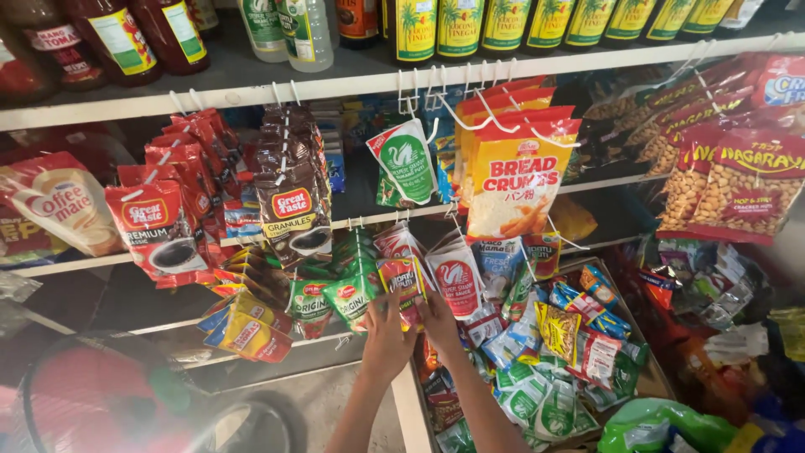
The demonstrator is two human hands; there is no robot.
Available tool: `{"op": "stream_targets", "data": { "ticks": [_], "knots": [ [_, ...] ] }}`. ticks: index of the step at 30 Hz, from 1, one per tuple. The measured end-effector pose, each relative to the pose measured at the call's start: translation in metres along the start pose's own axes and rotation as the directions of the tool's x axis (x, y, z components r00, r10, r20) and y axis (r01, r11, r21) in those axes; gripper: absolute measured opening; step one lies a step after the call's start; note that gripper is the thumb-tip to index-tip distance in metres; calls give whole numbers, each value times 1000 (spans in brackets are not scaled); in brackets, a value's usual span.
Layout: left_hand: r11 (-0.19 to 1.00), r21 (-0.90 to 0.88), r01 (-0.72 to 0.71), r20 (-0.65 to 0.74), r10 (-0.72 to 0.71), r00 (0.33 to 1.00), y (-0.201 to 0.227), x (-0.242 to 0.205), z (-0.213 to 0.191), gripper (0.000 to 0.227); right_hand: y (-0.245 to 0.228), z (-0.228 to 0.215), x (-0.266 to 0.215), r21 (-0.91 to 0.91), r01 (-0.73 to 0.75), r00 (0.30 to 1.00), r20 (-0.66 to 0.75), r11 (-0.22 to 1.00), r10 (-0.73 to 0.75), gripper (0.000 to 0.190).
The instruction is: Picking up various food packets from a cardboard box and hanging them on hooks or placing them onto store shelves.
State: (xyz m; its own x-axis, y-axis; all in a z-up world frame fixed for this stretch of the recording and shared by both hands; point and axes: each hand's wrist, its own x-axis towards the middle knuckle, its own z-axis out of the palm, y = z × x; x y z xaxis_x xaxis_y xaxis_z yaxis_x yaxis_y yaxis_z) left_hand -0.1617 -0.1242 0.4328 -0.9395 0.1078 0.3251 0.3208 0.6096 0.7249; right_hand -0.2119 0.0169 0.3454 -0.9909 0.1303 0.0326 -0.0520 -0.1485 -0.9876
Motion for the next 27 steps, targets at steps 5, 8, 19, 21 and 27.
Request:
{"op": "stream_targets", "data": {
  "ticks": [5, 8, 19, 21, 27],
  "knots": [
    [999, -31, -18, 60, 20, 998, -14, 16, 14, 74, 39, -21, 9, -250, 174, 985, 26, 953, -173, 21],
    [997, -63, -43, 106, 49, 993, -11, 28, 22, 78, 16, -20, -3, -357, 99, 994, -12, 929, -110, 23],
    [953, -304, -3, 53, 20, 998, -38, 46, 60, 85, -39, -2, -25, -702, 459, 810, 79, 545, -581, 52],
    [918, -395, -22, 26, 35, 999, -63, 46, 80, 72, -35, -1, -10, -413, 396, 917, 133, 820, -376, 68],
    [894, -446, -40, 14, 51, 999, -62, 57, 79, 83, -67, 4, 12, -527, 460, 888, 269, 715, -373, 93]
  ]
}}
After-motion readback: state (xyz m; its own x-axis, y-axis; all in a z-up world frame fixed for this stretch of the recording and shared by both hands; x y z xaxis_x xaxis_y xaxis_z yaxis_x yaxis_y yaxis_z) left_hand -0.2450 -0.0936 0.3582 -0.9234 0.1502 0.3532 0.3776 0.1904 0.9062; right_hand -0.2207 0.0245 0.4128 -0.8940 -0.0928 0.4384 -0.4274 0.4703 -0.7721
